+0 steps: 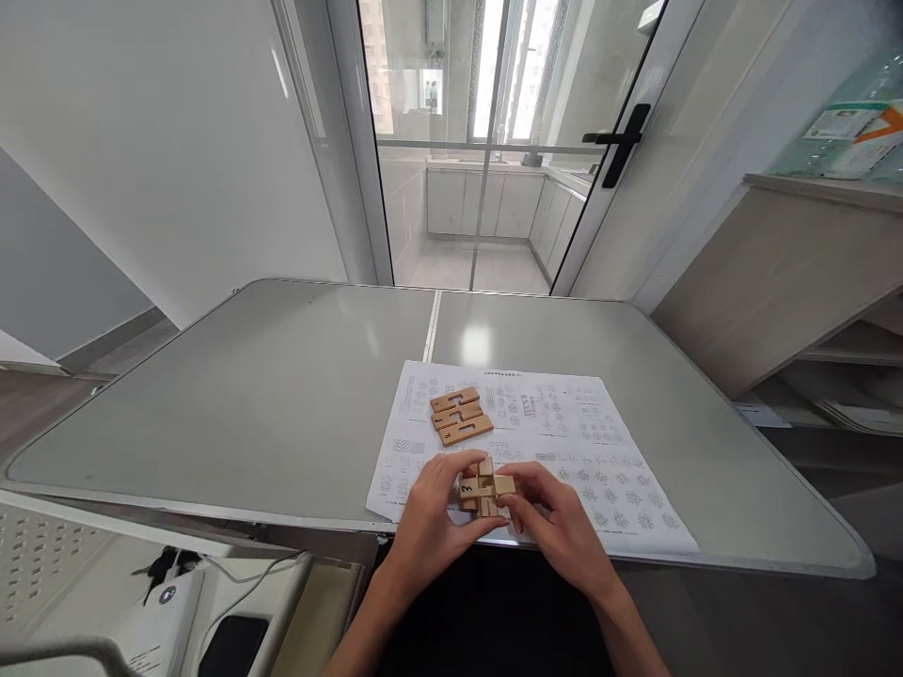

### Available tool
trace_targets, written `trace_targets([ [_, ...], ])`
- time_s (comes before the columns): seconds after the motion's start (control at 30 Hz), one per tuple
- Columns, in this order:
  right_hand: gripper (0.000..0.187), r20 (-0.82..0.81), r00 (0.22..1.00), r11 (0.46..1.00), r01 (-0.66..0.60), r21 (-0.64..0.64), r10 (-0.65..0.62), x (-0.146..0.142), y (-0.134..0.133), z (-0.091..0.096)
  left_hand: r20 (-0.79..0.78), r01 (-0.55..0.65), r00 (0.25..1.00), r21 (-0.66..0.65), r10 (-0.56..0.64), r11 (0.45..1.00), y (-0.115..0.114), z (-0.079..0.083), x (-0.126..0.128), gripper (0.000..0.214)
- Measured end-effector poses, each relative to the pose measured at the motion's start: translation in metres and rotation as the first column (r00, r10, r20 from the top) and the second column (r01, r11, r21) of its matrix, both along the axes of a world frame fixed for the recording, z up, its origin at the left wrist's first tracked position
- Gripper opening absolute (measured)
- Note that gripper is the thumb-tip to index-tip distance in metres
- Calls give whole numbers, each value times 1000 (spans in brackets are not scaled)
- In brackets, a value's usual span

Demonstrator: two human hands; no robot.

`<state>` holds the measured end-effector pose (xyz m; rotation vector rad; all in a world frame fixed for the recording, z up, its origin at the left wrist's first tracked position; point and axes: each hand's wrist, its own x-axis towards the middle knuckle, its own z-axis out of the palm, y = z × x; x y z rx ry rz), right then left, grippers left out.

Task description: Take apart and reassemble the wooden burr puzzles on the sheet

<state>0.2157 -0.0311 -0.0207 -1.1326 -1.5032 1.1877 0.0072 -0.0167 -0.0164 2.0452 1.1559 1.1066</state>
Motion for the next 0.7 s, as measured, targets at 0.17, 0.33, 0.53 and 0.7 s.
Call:
trace_targets([
  [0.17, 30, 11, 999, 999, 45, 5, -45, -2, 0, -1, 14, 0, 1000, 3, 0, 1000, 0, -1, 1, 74],
  [0.33, 31, 18, 998, 998, 62, 2, -62, -3, 2, -1, 24, 26, 999, 1, -26, 1000, -1, 1, 0, 73],
  [0.53, 33, 48, 996, 997, 75, -22, -74, -3, 2, 1, 32, 68, 997, 30, -69, 997, -1, 2, -1, 71],
  [0.7, 36, 78, 995, 997, 71, -36, -68, -5, 2, 5, 48, 102, 993, 75, -105, 992, 0, 2, -2, 75],
])
